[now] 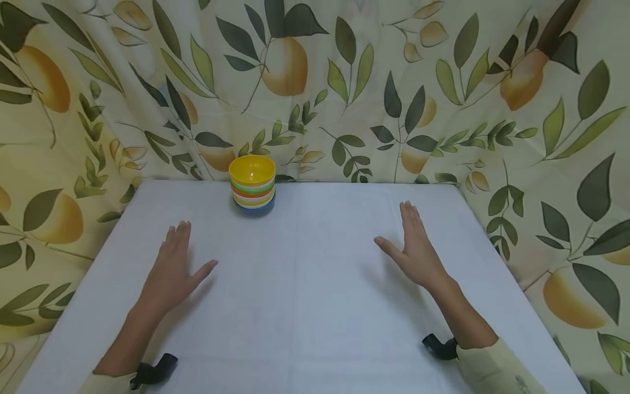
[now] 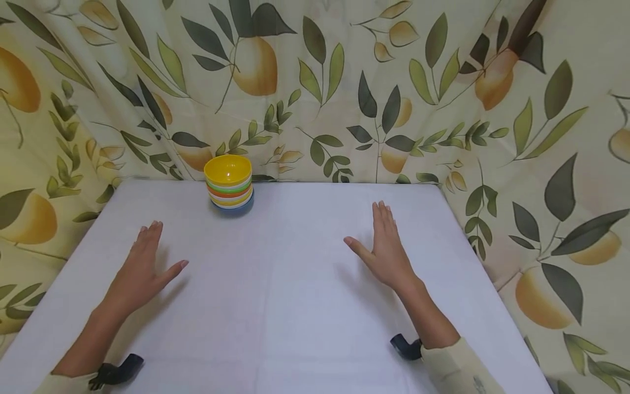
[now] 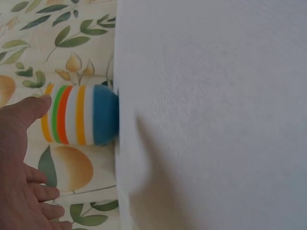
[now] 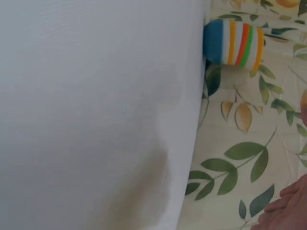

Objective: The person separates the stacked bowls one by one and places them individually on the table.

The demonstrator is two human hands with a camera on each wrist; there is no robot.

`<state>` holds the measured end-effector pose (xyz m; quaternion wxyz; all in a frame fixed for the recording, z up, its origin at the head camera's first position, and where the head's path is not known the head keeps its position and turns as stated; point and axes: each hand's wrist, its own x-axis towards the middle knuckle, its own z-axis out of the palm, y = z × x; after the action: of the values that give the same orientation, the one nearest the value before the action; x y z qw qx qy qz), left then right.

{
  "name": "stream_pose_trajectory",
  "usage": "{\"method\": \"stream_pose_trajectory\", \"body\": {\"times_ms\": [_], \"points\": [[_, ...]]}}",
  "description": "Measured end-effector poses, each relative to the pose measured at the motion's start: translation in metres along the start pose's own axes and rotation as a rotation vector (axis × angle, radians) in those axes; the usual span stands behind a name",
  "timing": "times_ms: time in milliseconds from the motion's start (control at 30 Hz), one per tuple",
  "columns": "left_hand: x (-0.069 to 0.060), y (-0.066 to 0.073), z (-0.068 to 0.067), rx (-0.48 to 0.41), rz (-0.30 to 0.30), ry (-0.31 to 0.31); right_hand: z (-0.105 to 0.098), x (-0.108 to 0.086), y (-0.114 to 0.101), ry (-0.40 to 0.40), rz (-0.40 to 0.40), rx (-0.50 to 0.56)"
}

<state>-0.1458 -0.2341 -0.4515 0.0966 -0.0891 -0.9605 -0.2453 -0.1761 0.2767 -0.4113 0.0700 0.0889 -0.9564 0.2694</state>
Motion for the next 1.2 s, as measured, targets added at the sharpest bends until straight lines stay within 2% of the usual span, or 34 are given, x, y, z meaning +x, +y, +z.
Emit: {"method": "stream_pose_trajectory", "body": {"times_ms": [267, 500, 633, 800, 1000, 1200], "points": [[0.021, 0.009, 0.011, -0.065, -0.048, -0.062, 0.024, 0.022, -0.020, -0.061, 0.004, 0.090], [0.039, 0.013, 0.016, -0.097, -0.097, -0.117, 0.041, 0.046, -0.044, -0.083, 0.028, 0.166], [0.053, 0.012, 0.018, -0.136, -0.125, -0.121, 0.045, 0.064, -0.055, -0.084, 0.027, 0.232], [0.070, 0.012, 0.023, -0.202, -0.157, -0.118, 0.053, 0.083, -0.073, -0.088, 0.041, 0.267], [0.085, 0.011, 0.031, -0.224, -0.184, -0.133, 0.066, 0.102, -0.093, -0.087, 0.016, 0.289], [0.099, 0.012, 0.041, -0.265, -0.209, -0.147, 0.076, 0.118, -0.104, -0.086, -0.020, 0.285]]}}
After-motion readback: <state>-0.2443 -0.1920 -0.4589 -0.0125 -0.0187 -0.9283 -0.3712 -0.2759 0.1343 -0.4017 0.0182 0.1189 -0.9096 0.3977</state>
